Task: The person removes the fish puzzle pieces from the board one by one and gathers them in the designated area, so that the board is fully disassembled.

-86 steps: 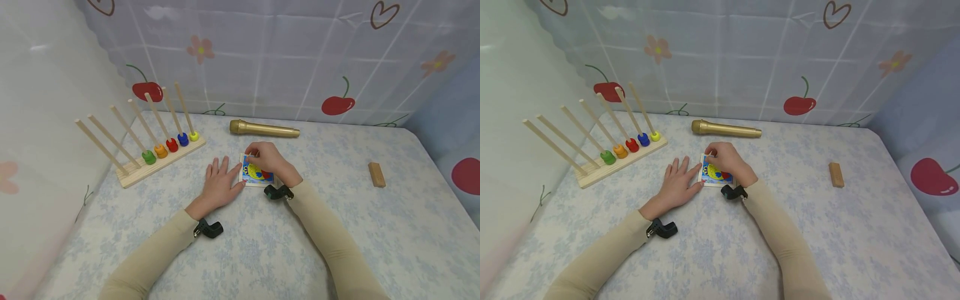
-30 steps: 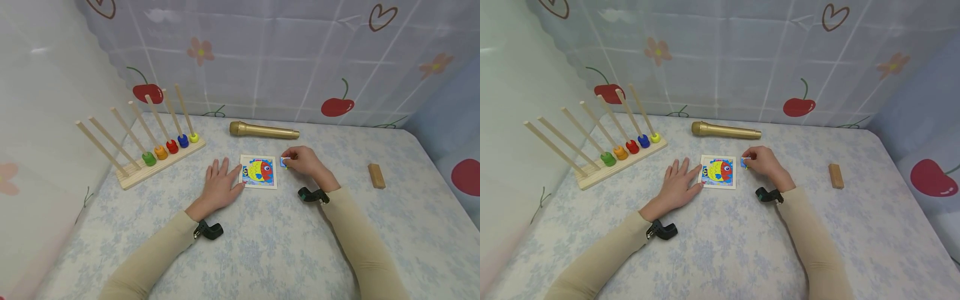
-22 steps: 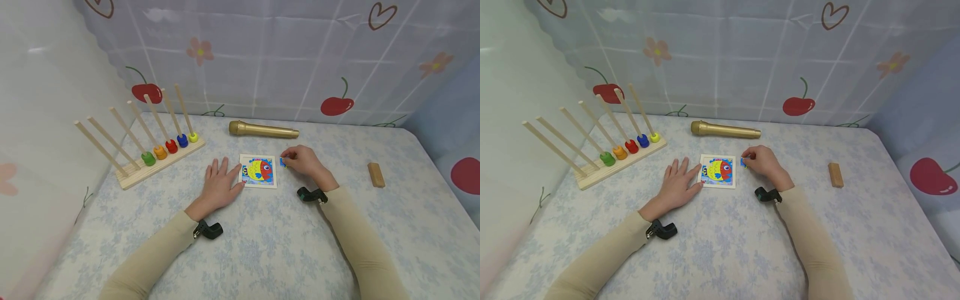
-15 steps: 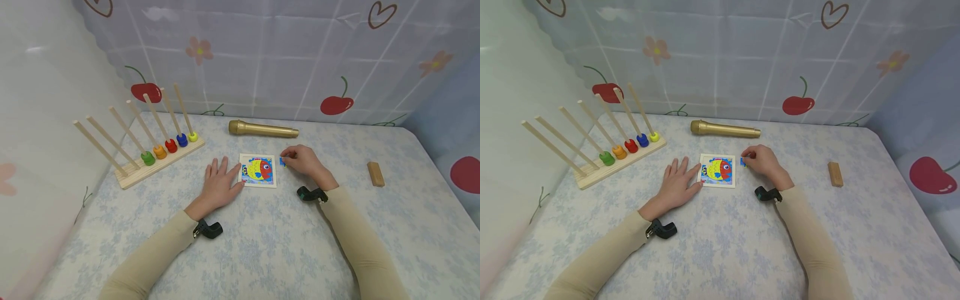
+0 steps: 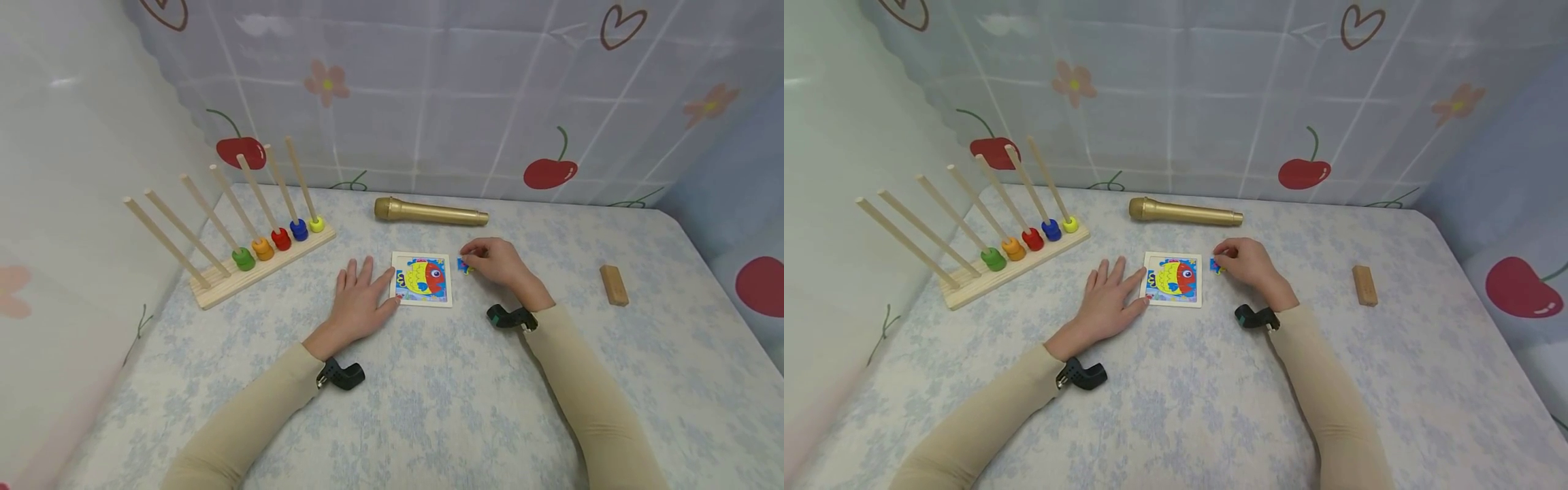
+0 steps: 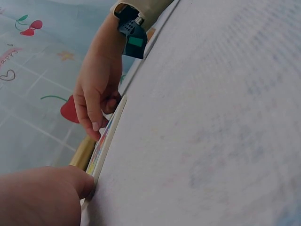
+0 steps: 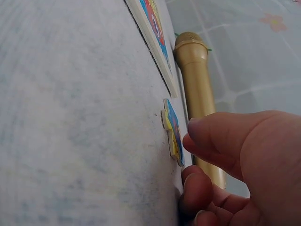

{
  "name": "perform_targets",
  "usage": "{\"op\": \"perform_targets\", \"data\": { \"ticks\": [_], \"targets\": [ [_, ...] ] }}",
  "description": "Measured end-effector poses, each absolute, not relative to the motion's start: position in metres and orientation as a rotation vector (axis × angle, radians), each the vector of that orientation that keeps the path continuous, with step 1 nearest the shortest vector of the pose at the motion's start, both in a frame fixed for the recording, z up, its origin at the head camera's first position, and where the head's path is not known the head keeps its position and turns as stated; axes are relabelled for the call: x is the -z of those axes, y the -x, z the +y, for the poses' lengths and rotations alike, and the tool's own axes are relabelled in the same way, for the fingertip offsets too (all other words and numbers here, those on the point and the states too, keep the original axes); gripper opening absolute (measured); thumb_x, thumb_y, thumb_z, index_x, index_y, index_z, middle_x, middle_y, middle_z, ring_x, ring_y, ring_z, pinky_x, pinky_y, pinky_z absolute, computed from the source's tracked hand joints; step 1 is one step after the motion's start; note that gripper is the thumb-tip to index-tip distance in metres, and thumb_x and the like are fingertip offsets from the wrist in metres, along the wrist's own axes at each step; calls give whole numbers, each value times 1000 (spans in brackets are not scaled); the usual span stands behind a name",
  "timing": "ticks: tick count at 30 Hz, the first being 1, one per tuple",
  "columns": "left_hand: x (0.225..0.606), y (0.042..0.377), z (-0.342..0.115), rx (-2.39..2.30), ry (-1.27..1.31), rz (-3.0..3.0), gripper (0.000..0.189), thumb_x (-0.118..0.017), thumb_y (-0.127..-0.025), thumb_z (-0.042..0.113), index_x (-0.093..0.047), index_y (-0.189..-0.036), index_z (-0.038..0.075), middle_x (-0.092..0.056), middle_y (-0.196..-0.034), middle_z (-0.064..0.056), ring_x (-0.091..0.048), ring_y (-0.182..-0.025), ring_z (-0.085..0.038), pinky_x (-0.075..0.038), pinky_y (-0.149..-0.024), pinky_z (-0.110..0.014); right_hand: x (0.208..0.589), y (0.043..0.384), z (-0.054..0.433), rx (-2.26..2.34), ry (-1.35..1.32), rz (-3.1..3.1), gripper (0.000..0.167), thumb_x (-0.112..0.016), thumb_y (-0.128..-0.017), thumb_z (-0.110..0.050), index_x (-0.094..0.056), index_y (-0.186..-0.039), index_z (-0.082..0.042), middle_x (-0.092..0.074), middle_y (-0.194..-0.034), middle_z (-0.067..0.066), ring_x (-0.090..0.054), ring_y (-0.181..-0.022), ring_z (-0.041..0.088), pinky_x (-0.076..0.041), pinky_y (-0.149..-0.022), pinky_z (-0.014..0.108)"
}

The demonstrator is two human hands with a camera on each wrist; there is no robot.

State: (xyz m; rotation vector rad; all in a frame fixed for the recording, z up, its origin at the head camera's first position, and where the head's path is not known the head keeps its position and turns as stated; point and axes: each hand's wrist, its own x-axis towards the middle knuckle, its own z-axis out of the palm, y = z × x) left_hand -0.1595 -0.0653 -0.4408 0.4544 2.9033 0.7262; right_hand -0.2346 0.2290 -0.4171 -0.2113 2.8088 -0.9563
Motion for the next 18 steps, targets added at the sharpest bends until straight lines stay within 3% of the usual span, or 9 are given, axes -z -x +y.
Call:
{"op": "perform_targets", "data": {
  "ticks": [18],
  "targets": [
    [442,158,-66,-728,-462,2906,62,-54,-102,46,-42,-158,21,-15,-169,-24,0,-157,-51,-6,-124,-66,416,235,232,958,208,2802,28,-62,-100,-20,-71,-122,-5,-67,-112,18,-57,-94,28,-46,-75,31]
  ]
}}
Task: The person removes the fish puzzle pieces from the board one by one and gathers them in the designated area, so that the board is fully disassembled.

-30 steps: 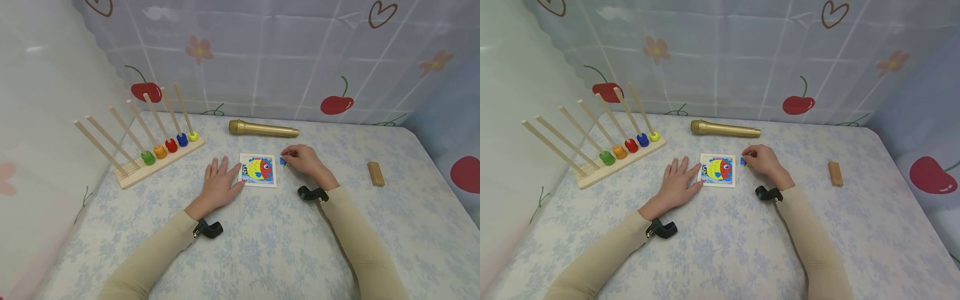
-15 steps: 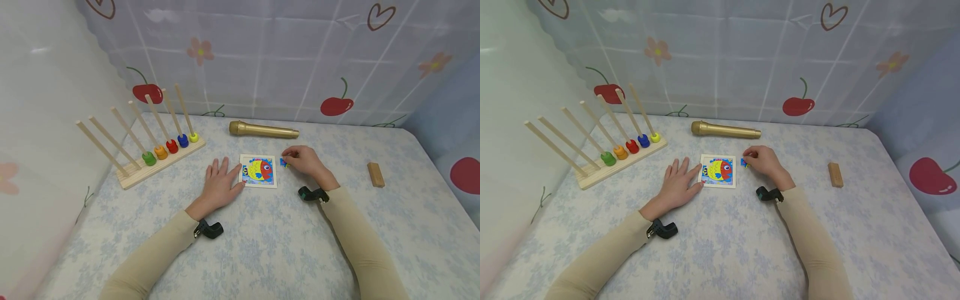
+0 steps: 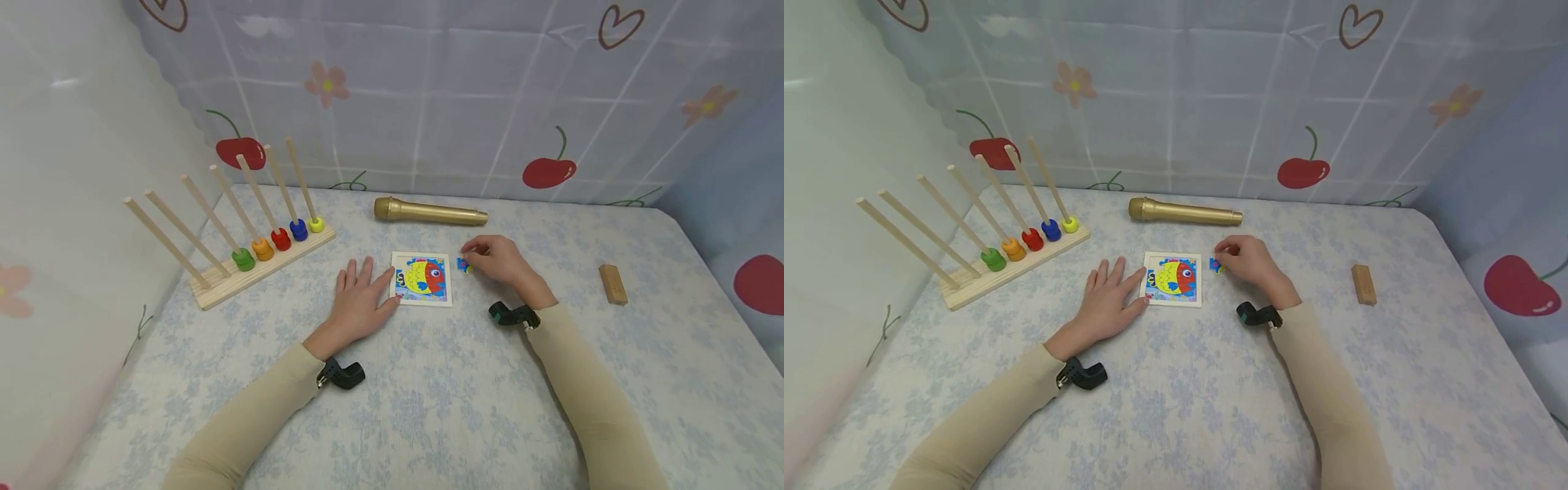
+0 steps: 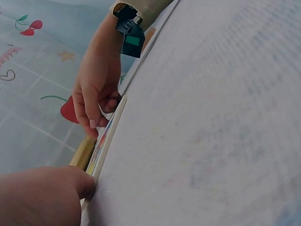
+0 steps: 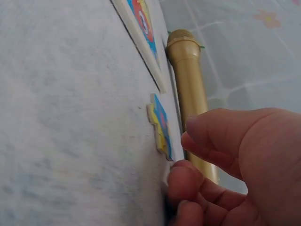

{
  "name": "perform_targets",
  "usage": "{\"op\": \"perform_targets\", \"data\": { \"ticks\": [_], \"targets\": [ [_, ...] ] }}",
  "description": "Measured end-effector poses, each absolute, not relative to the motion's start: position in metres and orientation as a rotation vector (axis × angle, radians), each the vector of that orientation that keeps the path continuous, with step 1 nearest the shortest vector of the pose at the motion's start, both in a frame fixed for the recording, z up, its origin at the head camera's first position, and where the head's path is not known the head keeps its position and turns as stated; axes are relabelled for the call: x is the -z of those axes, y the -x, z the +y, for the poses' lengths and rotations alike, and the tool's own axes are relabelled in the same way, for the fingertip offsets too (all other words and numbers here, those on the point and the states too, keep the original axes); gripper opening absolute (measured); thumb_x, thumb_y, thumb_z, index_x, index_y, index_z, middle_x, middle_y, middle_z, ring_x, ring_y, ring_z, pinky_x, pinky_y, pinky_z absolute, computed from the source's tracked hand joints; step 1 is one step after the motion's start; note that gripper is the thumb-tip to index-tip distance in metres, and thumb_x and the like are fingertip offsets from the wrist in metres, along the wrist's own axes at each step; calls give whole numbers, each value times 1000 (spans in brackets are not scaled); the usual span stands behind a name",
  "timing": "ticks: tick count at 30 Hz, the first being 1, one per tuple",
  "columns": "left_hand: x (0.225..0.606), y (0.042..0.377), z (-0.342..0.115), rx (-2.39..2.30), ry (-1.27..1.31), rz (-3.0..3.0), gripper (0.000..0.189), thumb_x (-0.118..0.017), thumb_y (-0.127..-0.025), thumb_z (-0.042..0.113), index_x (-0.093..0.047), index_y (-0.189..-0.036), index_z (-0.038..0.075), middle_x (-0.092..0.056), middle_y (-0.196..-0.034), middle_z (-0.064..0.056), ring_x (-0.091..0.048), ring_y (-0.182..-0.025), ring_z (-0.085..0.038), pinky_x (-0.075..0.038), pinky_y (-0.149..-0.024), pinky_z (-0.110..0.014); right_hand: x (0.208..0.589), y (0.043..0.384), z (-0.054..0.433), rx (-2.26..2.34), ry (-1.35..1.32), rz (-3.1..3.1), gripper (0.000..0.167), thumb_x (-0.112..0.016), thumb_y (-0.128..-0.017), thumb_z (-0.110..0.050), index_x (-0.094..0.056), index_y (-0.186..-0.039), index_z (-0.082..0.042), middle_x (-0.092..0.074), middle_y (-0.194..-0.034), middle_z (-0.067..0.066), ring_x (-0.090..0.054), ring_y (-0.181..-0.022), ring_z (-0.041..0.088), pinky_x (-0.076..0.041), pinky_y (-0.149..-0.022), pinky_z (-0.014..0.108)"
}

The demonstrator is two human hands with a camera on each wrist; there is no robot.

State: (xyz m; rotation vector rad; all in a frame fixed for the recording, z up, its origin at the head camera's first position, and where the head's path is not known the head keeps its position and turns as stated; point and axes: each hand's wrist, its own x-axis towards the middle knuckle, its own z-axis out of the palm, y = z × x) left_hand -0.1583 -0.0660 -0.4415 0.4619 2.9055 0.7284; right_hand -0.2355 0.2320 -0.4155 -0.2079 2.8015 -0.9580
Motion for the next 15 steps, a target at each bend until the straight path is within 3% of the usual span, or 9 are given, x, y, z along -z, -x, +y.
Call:
{"op": "perform_targets", "data": {
  "ticks": [7,15],
  "targets": [
    [441,159,-66,-725,-453,2902,62,-53,-102,46,-42,-158,22,-14,-170,-24,1,-157,-50,-5,-125,-65,406,236,230,1006,227,2783,29,-60,-100,-20,-69,-121,-3,-65,-104,18,-59,-72,20,-47,-64,28],
    [442,159,-66,-760,-463,2894,62,-54,-102,45,-43,-157,21,-14,-169,-25,1,-157,-51,-4,-124,-66,396,242,200,985,341,2781,28,-62,-100,-21,-69,-120,-3,-66,-108,18,-59,-86,28,-47,-66,28]
  ]
}}
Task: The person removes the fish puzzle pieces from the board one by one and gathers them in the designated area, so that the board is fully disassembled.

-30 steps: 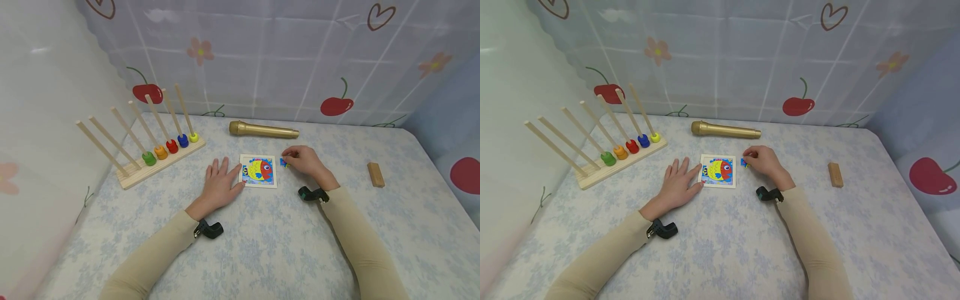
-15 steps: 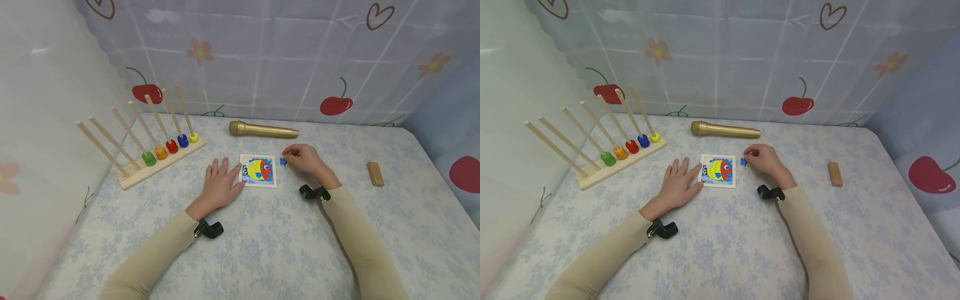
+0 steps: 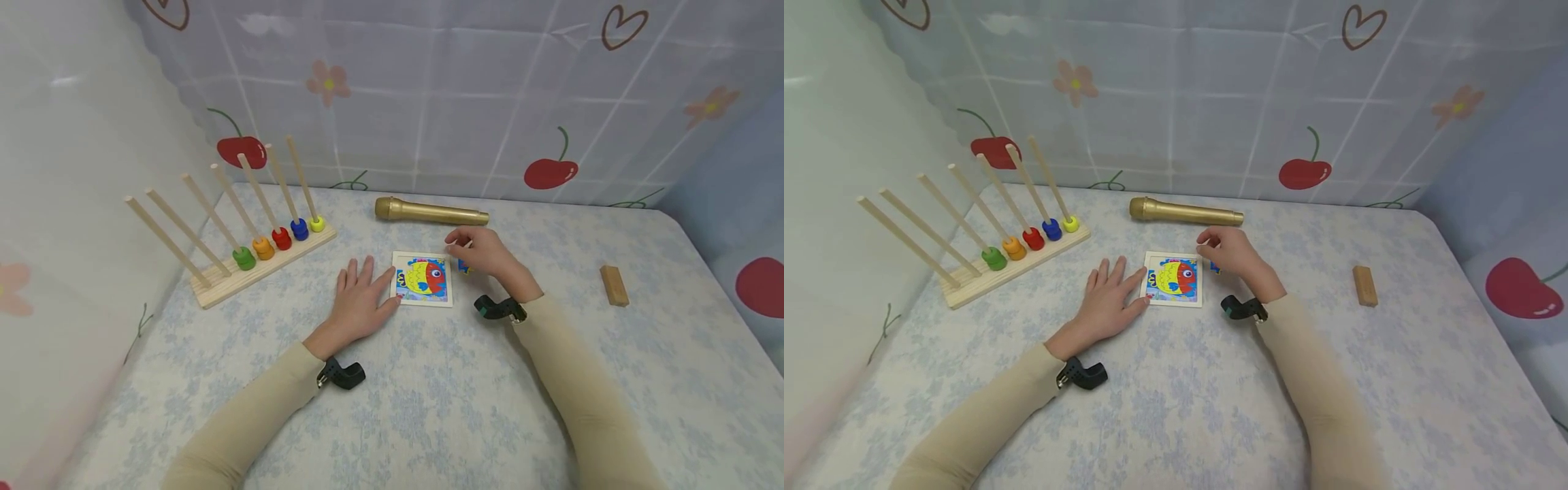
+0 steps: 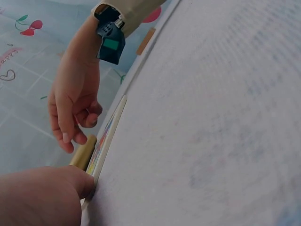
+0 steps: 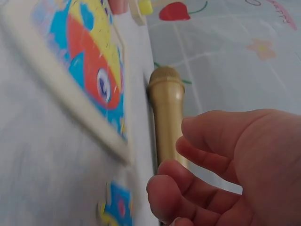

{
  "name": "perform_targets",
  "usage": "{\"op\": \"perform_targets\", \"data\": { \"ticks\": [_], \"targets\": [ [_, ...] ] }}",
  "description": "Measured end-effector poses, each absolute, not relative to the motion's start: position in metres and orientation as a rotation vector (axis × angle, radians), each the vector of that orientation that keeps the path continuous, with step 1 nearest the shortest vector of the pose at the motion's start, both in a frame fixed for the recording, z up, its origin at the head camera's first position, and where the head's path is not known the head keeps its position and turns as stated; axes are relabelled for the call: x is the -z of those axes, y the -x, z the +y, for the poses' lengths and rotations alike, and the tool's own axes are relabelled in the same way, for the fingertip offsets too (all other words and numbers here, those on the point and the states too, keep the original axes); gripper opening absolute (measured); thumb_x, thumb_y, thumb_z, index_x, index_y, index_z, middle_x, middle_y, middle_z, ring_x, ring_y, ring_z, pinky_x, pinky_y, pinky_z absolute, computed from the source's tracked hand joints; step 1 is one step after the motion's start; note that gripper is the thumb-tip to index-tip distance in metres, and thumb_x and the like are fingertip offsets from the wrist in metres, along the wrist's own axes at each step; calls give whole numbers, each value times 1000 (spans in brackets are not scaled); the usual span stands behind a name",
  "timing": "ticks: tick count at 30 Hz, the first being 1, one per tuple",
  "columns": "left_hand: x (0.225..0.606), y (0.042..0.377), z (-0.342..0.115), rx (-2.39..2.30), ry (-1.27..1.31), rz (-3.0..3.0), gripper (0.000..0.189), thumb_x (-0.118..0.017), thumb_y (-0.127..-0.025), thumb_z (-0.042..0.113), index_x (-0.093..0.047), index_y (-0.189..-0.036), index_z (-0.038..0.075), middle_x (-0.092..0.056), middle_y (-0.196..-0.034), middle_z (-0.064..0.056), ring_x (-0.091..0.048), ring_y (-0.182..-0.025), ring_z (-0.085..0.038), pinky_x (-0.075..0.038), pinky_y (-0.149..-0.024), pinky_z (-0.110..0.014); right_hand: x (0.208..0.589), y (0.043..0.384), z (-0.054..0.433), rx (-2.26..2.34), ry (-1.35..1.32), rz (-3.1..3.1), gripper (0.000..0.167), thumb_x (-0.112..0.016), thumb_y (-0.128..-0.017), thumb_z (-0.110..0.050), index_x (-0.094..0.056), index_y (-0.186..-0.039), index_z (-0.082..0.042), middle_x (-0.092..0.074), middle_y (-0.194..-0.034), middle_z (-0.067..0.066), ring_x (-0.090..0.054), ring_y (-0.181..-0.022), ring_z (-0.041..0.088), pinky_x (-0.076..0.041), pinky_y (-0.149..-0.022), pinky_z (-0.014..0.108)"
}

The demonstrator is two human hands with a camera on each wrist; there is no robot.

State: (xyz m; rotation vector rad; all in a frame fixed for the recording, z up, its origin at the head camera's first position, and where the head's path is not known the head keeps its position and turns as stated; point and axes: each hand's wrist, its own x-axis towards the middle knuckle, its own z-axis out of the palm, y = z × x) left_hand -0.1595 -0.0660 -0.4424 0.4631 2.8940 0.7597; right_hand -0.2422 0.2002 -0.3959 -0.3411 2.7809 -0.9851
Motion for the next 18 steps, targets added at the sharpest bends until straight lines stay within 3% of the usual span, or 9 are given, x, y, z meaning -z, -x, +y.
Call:
{"op": "perform_targets", "data": {
  "ticks": [8,18],
  "targets": [
    [442,159,-66,-728,-448,2897,62,-54,-102,46,-42,-157,22,-16,-170,-24,-1,-157,-51,-5,-125,-66,391,245,168,1017,400,2697,30,-61,-100,-22,-69,-123,-3,-66,-106,17,-62,-76,25,-49,-66,28],
    [442,159,-66,-739,-461,2903,61,-54,-102,46,-43,-157,21,-16,-169,-25,-1,-157,-51,-6,-124,-66,397,242,154,884,496,2688,28,-70,-95,-18,-70,-118,-2,-71,-105,16,-64,-90,27,-55,-79,35]
  ]
}}
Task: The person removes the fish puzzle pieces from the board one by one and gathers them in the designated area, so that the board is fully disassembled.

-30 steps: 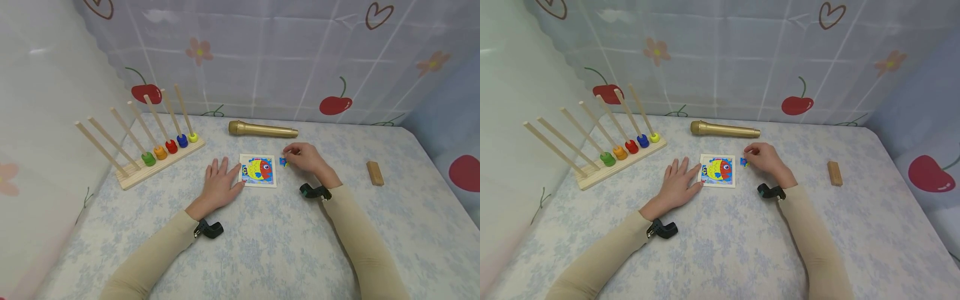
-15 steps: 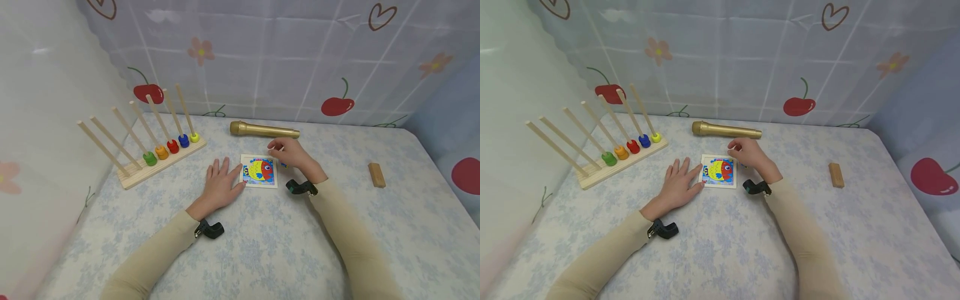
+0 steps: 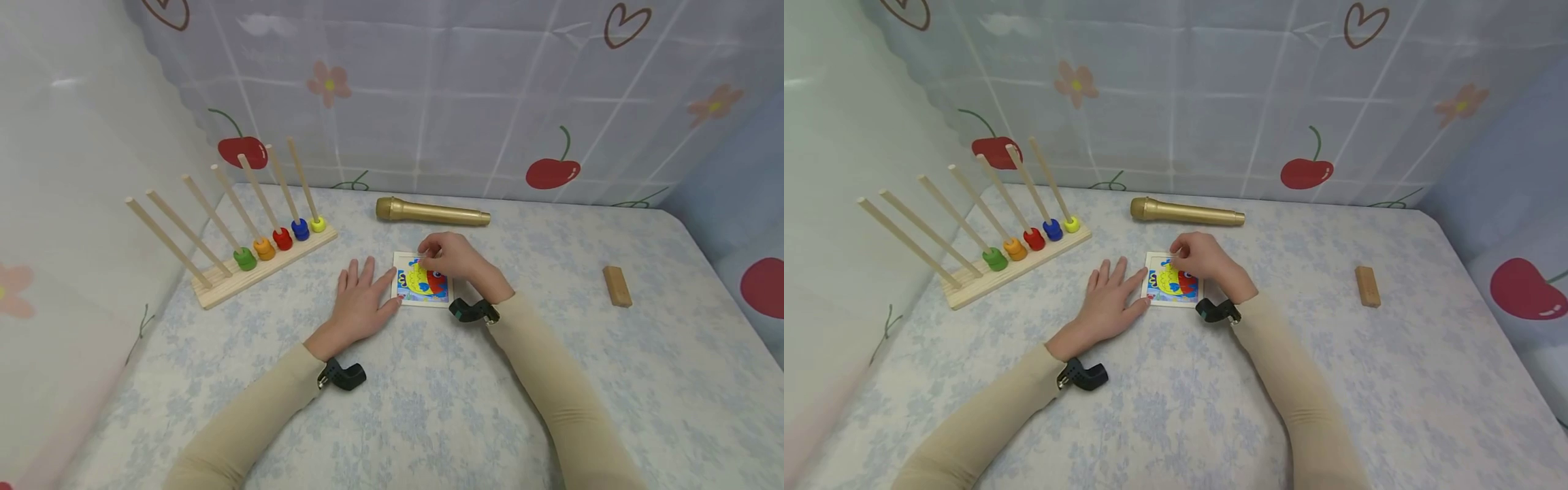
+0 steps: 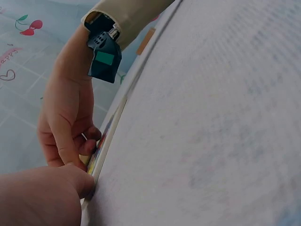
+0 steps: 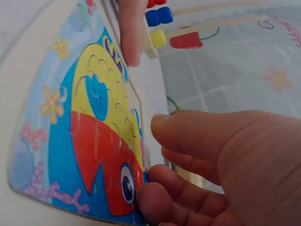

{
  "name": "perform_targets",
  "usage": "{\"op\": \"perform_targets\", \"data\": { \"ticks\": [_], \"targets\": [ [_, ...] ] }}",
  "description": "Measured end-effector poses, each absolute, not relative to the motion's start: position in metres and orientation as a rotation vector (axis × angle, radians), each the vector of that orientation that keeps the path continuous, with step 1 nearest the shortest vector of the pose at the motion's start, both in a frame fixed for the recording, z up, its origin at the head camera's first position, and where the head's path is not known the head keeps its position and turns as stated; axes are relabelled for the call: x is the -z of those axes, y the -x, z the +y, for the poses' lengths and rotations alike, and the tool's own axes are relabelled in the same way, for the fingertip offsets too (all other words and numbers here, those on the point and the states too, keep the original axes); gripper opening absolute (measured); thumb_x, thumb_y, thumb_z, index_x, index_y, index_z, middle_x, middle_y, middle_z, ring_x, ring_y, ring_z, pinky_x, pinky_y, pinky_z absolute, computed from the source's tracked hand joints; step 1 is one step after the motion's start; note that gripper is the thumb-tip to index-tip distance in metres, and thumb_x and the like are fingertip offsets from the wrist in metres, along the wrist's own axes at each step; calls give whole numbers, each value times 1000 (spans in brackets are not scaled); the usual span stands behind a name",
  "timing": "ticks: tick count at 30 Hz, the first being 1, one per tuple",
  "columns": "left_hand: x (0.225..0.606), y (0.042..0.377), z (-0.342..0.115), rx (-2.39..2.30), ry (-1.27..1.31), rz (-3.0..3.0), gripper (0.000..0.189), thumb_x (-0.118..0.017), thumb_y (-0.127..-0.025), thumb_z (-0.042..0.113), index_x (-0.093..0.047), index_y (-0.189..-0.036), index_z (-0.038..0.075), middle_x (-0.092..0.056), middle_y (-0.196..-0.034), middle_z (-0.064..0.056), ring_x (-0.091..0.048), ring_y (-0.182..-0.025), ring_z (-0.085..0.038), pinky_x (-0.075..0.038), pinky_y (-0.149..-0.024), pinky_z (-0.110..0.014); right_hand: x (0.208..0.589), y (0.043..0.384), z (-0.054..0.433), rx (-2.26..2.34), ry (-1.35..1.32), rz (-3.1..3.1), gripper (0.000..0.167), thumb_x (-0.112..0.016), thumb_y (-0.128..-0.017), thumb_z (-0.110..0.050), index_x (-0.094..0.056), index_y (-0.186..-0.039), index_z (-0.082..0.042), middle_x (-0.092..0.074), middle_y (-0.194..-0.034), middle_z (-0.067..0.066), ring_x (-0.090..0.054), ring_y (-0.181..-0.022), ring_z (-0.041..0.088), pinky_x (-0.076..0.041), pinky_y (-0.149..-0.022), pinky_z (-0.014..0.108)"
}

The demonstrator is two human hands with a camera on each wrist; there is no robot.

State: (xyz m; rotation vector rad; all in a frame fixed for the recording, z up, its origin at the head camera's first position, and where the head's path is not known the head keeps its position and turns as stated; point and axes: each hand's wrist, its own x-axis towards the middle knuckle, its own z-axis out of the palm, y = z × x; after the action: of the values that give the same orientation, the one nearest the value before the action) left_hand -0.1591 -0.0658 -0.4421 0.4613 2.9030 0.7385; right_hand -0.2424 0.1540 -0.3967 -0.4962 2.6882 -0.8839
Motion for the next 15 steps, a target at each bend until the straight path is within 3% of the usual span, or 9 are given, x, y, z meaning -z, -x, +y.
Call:
{"op": "perform_targets", "data": {
  "ticks": [6,15],
  "targets": [
    [442,159,-66,-739,-474,2908,61,-54,-102,46,-44,-157,21,-17,-169,-26,-2,-156,-52,-6,-124,-67,404,245,150,750,546,2719,28,-76,-90,-18,-71,-113,-2,-71,-108,14,-63,-98,27,-53,-93,41],
    [440,158,-66,-730,-472,2901,61,-55,-102,44,-43,-157,20,-17,-169,-25,-2,-156,-52,-6,-124,-67,403,243,146,694,540,2714,28,-75,-91,-19,-71,-113,-3,-70,-109,15,-61,-99,28,-53,-94,42]
  ]
}}
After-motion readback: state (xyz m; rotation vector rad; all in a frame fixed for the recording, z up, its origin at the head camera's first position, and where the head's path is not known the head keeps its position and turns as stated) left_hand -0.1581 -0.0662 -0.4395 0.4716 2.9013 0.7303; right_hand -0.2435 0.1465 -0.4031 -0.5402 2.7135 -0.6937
